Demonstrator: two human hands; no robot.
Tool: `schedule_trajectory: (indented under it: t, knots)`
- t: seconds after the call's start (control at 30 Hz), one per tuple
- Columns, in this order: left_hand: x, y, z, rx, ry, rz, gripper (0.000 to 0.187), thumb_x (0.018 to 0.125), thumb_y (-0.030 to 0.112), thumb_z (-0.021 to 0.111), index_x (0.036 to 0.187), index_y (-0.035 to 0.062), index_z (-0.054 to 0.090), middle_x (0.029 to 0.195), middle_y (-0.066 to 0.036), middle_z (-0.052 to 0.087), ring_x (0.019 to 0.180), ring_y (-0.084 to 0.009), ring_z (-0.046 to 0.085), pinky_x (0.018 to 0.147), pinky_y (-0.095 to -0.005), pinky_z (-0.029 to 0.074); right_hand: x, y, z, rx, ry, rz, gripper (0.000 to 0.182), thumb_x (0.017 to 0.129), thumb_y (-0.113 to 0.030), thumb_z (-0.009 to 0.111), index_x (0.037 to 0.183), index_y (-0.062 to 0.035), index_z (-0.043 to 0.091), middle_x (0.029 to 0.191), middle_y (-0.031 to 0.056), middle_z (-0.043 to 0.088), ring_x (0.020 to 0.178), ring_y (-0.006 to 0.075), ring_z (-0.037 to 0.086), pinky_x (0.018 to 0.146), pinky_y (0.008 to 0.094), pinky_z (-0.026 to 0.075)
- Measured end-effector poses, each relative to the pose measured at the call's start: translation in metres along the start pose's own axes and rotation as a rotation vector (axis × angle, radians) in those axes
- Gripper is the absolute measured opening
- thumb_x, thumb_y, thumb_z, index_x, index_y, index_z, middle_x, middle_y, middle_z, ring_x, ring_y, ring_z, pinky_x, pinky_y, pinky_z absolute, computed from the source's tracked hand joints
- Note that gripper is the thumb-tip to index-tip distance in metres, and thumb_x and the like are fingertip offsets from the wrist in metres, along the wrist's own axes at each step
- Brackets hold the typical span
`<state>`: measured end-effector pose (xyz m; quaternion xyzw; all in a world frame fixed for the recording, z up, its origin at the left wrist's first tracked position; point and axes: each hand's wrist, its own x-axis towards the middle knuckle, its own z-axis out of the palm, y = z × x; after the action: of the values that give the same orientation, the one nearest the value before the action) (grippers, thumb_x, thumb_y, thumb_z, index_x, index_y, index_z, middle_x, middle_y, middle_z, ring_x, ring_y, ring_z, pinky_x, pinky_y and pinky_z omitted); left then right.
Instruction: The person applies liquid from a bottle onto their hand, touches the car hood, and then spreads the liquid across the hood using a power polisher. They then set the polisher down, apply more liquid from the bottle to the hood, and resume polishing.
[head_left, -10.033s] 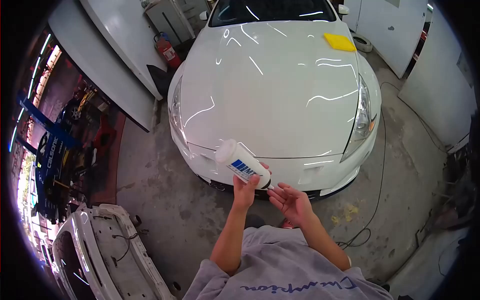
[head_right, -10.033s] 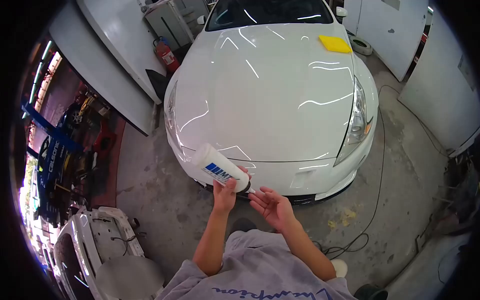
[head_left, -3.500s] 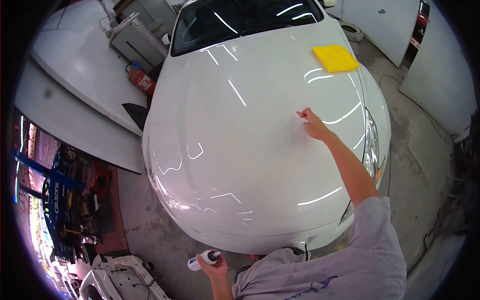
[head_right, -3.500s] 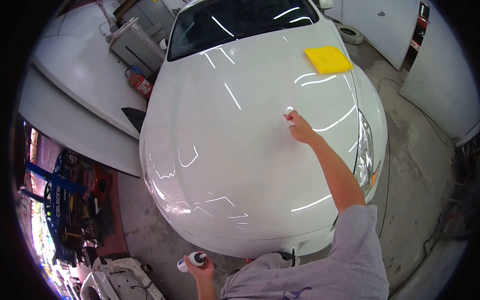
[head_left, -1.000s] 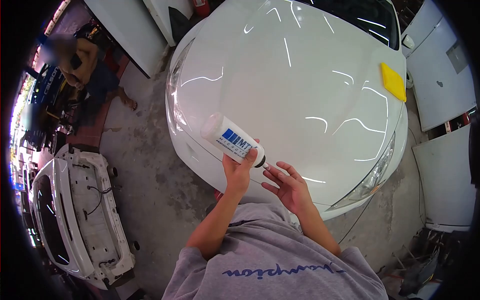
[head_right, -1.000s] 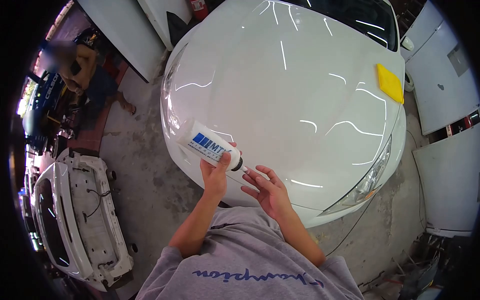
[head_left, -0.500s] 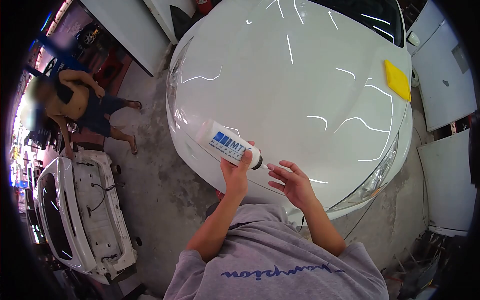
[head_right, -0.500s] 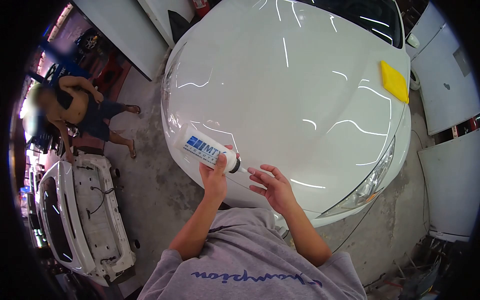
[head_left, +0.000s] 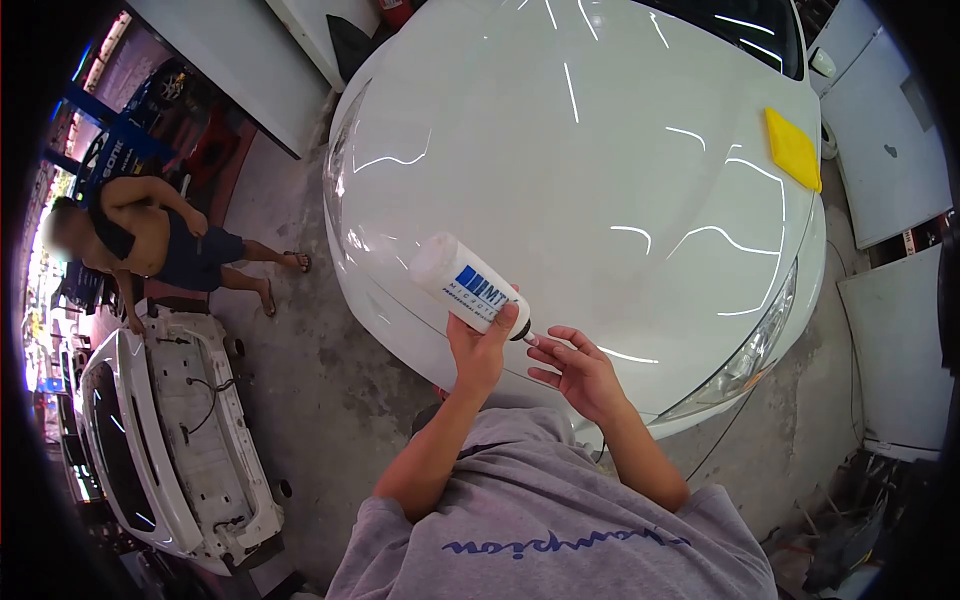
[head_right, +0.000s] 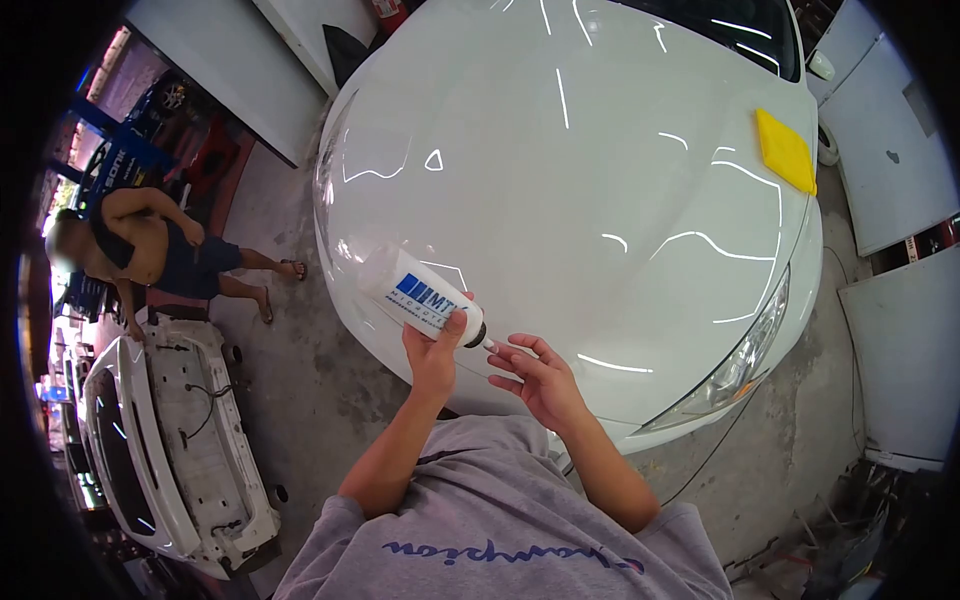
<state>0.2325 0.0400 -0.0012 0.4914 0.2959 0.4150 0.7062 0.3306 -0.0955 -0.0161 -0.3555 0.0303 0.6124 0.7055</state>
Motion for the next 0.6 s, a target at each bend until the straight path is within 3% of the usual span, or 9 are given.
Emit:
schedule_trajectory:
  t: [0.07, 0.3, 0.43, 0.53, 0.6]
  knots:
    - [0.001, 0.001, 0.002, -0.039, -0.004, -0.05, 0.038, 0.086, 0.01, 0.071, 0.115, -0.0007, 0.05, 0.106, -0.013, 0.064, 0.1, -0.0192, 0.062, 0.087, -0.0323, 0.051, 0.0, 0.0, -0.001, 0.007, 0.009, -0.002, 0.028, 0.095, -0.01, 0.052, 0.122, -0.0044, 0.047, 0.122, 0.0175, 0.058, 0.114, 0.028, 0.057, 0.094, 0.0445, 0.049]
    - [0.005, -0.01, 0.004, -0.034, 0.004, -0.042, 0.036, 0.086, 0.01, 0.07, 0.114, -0.0002, 0.05, 0.106, -0.012, 0.064, 0.1, -0.0186, 0.062, 0.088, -0.0318, 0.05, 0.001, -0.002, -0.01, 0.04, 0.027, 0.003, 0.029, 0.094, -0.01, 0.053, 0.122, -0.005, 0.047, 0.122, 0.0169, 0.059, 0.114, 0.0282, 0.058, 0.095, 0.0449, 0.049]
    - [0.01, -0.026, -0.007, -0.147, 0.156, -0.127, 0.036, 0.089, 0.016, 0.068, 0.115, 0.0007, 0.048, 0.106, -0.012, 0.063, 0.096, -0.0201, 0.063, 0.081, -0.0329, 0.053, 0.003, -0.029, -0.021, 0.09, 0.061, -0.017, 0.031, 0.093, -0.006, 0.052, 0.123, -0.0038, 0.045, 0.123, 0.0191, 0.057, 0.114, 0.0305, 0.057, 0.093, 0.0467, 0.05]
    - [0.01, -0.034, -0.021, -0.349, 0.412, -0.261, 0.037, 0.09, 0.022, 0.067, 0.115, 0.0029, 0.047, 0.101, -0.013, 0.062, 0.085, -0.0245, 0.066, 0.07, -0.0365, 0.056, 0.018, -0.087, -0.054, -0.094, 0.145, -0.282, 0.03, 0.088, -0.003, 0.051, 0.117, -0.0042, 0.046, 0.13, 0.0182, 0.054, 0.116, 0.0326, 0.055, 0.092, 0.0489, 0.05]
    - [0.0, -0.028, -0.036, -0.377, 0.429, -0.334, 0.037, 0.09, 0.026, 0.066, 0.113, 0.0041, 0.047, 0.099, -0.013, 0.062, 0.079, -0.0273, 0.066, 0.066, -0.038, 0.056, 0.048, -0.138, -0.102, -0.567, 0.287, -0.566, 0.026, 0.083, 0.004, 0.043, 0.106, -0.0035, 0.049, 0.131, 0.0178, 0.053, 0.117, 0.0277, 0.053, 0.091, 0.0425, 0.049]
